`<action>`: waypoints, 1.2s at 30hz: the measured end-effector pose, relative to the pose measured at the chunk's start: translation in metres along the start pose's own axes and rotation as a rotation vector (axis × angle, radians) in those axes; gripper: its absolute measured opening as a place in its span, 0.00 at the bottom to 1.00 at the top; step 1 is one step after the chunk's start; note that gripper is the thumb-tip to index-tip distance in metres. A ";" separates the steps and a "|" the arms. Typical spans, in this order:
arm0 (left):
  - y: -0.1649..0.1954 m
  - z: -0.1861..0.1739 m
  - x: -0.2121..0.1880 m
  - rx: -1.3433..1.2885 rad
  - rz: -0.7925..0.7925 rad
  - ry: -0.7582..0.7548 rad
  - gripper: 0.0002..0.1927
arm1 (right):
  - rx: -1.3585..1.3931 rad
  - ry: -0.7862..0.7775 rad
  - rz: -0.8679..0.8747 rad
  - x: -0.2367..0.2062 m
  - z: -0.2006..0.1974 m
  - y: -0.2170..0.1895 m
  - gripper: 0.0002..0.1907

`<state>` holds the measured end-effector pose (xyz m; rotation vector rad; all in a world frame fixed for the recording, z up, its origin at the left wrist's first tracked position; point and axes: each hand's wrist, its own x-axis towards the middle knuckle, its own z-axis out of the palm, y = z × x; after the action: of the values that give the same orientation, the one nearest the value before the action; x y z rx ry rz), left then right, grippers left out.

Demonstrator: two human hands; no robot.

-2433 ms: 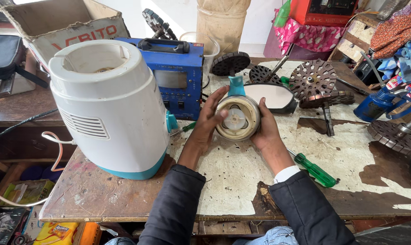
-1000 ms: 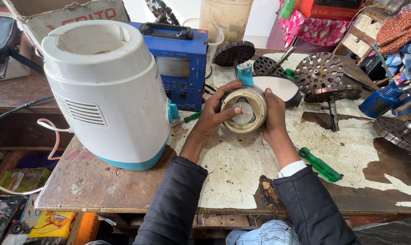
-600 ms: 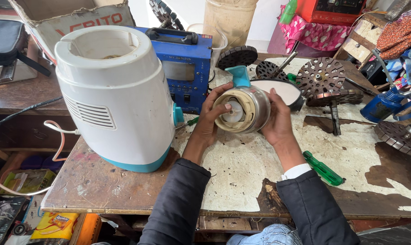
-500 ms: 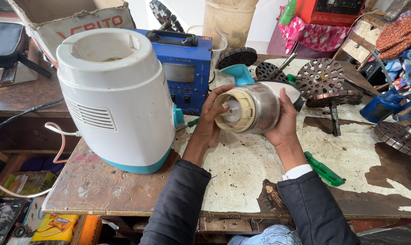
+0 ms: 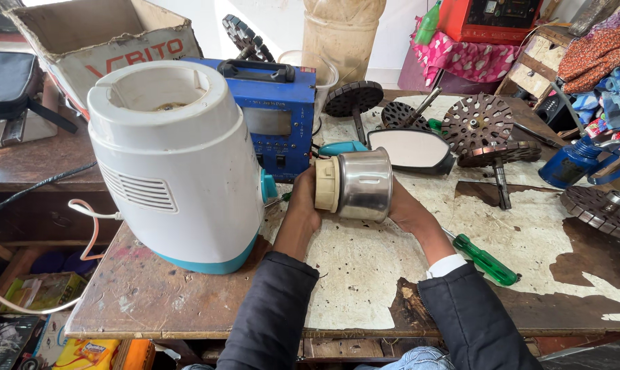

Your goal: The person removes a metal container from a white appliance, then uses a screwdriver to open the back panel of a blue power box. They connect internal wires to a battery, close the panel, and test the device by pressing buttons on the front.

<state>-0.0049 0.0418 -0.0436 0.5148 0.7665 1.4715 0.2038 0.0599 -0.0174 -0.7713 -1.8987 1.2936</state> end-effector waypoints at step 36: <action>0.002 0.003 -0.001 0.075 0.040 0.118 0.24 | -0.186 0.022 -0.230 0.012 0.004 0.019 0.44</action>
<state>-0.0037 0.0415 -0.0403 0.5056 0.9110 1.5247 0.1952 0.0734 -0.0335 -0.6333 -2.0429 0.9753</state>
